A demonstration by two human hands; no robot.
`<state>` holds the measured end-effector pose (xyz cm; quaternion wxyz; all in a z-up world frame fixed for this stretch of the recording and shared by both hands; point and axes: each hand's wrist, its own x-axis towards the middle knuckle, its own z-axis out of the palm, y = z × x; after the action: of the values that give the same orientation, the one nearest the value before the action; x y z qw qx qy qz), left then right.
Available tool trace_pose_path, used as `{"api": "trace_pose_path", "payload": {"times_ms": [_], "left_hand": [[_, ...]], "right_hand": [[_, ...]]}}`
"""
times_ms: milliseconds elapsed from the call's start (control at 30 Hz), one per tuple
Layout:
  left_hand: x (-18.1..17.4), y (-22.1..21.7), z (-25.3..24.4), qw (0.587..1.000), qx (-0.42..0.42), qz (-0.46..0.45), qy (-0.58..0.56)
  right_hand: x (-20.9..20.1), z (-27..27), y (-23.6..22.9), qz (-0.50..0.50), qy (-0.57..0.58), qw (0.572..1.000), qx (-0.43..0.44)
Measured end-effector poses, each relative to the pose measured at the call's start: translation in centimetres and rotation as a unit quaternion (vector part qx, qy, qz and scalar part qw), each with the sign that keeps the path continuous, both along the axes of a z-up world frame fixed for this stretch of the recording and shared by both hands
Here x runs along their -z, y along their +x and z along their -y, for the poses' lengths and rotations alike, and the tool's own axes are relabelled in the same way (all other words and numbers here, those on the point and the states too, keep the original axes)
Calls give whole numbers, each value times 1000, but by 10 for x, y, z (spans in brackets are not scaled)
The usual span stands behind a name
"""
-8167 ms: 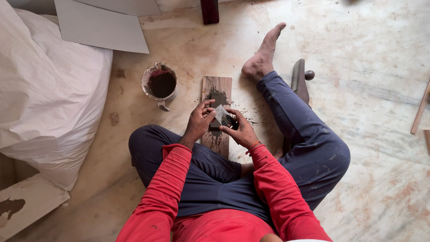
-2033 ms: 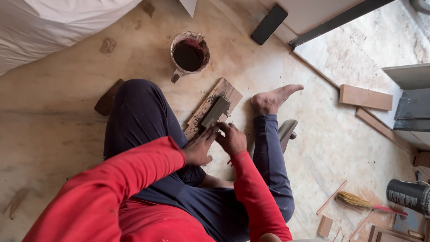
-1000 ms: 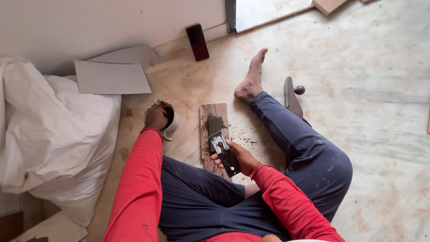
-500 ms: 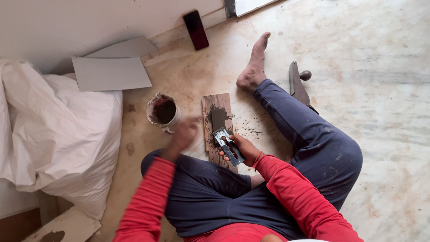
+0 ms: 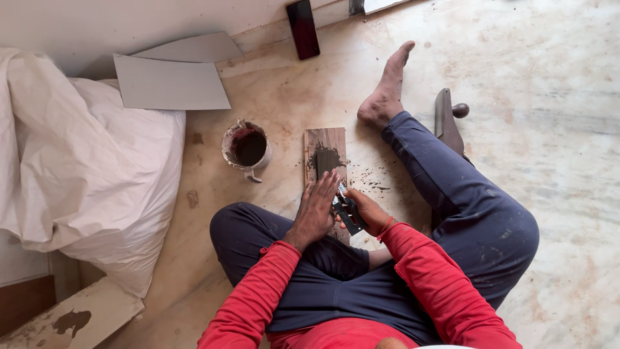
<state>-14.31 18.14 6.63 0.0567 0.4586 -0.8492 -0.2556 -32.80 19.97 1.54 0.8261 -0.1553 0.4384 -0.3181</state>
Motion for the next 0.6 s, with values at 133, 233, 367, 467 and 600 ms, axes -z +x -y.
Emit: {"api": "trace_pose_path", "payload": {"times_ms": [133,233,367,467,600], "left_hand": [[4,5,13,999,-2,-41,-14],[5,13,23,993,-12,-118,25],[4,25,27,881,-143,-358,275],[17,36,34,809,-167,-470,311],[7,38,36,779,-179,-485,355]], "right_hand": [[-37,1,-1,4,-19,1000,20],[-28,4,-7,22,-74,997,-9],[8,4,-16,16,-150,984,-96],[7,6,-13,-16,-158,980,-119],[11,8,-11,-34,-176,978,-110]]}}
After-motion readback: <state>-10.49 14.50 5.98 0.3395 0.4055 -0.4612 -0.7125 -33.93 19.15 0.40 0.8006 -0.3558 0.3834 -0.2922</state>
